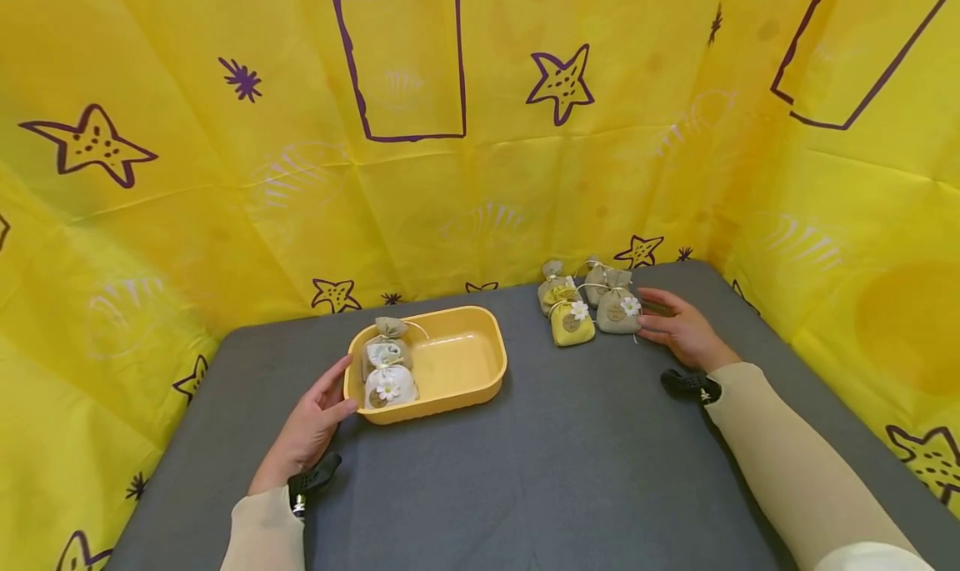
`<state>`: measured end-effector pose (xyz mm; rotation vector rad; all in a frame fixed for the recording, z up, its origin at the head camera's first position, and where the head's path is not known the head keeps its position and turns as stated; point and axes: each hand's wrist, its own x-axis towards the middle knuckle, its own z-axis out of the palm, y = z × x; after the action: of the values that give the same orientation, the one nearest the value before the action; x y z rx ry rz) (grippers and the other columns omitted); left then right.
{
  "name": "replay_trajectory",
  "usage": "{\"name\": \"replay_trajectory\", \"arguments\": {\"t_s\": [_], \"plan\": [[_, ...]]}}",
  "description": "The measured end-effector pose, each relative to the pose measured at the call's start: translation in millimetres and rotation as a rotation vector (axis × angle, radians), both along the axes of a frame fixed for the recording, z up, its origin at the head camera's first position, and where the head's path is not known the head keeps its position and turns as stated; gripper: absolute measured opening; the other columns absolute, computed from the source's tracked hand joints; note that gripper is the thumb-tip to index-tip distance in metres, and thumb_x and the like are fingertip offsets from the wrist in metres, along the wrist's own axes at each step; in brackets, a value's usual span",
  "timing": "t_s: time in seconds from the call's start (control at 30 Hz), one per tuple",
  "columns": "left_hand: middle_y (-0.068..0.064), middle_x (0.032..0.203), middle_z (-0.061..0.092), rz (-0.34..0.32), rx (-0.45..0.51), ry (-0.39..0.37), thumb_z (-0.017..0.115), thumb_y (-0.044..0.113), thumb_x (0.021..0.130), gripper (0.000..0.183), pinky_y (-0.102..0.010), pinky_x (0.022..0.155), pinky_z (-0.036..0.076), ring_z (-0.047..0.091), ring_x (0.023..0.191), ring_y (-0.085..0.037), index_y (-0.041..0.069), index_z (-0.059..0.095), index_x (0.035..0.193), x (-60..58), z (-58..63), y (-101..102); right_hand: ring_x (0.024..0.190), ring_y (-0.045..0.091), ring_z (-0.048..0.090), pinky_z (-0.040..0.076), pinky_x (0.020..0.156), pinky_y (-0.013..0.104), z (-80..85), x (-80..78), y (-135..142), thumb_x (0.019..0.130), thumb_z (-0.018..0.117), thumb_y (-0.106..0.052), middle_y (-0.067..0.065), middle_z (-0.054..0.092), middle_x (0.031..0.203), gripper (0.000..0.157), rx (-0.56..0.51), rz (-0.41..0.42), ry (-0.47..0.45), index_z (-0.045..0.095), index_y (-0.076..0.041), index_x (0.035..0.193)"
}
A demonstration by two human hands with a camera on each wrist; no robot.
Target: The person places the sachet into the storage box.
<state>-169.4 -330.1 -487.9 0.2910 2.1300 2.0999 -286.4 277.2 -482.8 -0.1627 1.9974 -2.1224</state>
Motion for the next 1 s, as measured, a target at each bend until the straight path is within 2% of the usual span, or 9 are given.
{"name": "replay_trajectory", "arguments": {"t_s": [0.23,0.33,0.47,0.6,0.8,1.0], "plan": [[-0.012,0.166,0.004,0.002,-0.004,0.004,0.056,-0.002,0.1,0.072,-0.02,0.103,0.036,0.002,0.15,-0.03,0.007,0.016,0.16,-0.9,1.7,-0.2,0.137,0.041,0.034,0.054,0.088,0.028,1.4,-9.1,-5.1,0.093,0.073,-0.018,0.02,0.023,0.159,0.076,0.253,0.028,0.05,0.031,-0.01,0.156],[-0.011,0.166,0.004,0.004,-0.011,-0.006,0.057,-0.001,0.1,0.073,-0.02,0.103,0.037,0.003,0.15,-0.03,0.008,0.016,0.16,-0.5,2.3,0.2,0.135,0.042,0.037,0.052,0.093,0.035,1.8,-11.5,-6.3,0.093,0.073,-0.024,0.018,0.026,0.158,0.076,0.36,0.035,0.09,0.033,-0.013,0.157],[-0.011,0.166,0.004,0.009,-0.017,-0.018,0.057,0.0,0.1,0.074,-0.02,0.103,0.037,0.004,0.15,-0.03,0.009,0.016,0.16,0.1,2.4,0.3,0.133,0.043,0.039,0.045,0.101,0.051,-1.8,-12.9,-5.0,0.092,0.074,-0.032,0.018,0.03,0.157,0.075,0.46,0.035,0.134,0.037,-0.016,0.155],[-0.011,0.166,0.004,0.015,-0.013,-0.025,0.057,0.0,0.1,0.073,-0.02,0.103,0.037,0.005,0.15,-0.03,0.009,0.016,0.16,0.6,1.6,0.2,0.129,0.044,0.043,0.043,0.1,0.054,-1.7,-11.0,-5.0,0.092,0.074,-0.033,0.022,0.037,0.151,0.07,0.499,0.039,0.138,0.043,-0.015,0.152],[-0.012,0.166,0.004,0.014,-0.003,-0.025,0.057,-0.001,0.1,0.074,-0.02,0.103,0.037,0.005,0.15,-0.03,0.009,0.016,0.16,1.3,1.0,0.6,0.117,0.04,0.049,0.049,0.088,0.038,-0.3,-9.4,-5.7,0.094,0.072,-0.027,0.024,0.047,0.137,0.058,0.535,0.018,0.101,0.048,-0.008,0.144],[-0.011,0.166,0.004,0.01,0.005,-0.014,0.057,-0.002,0.1,0.073,-0.02,0.103,0.037,0.003,0.15,-0.029,0.008,0.017,0.16,0.9,2.0,1.3,0.1,0.034,0.049,0.053,0.074,0.031,-2.0,-10.3,-6.0,0.094,0.073,-0.018,0.021,0.051,0.118,0.043,0.488,-0.005,0.142,0.055,-0.001,0.128]]}}
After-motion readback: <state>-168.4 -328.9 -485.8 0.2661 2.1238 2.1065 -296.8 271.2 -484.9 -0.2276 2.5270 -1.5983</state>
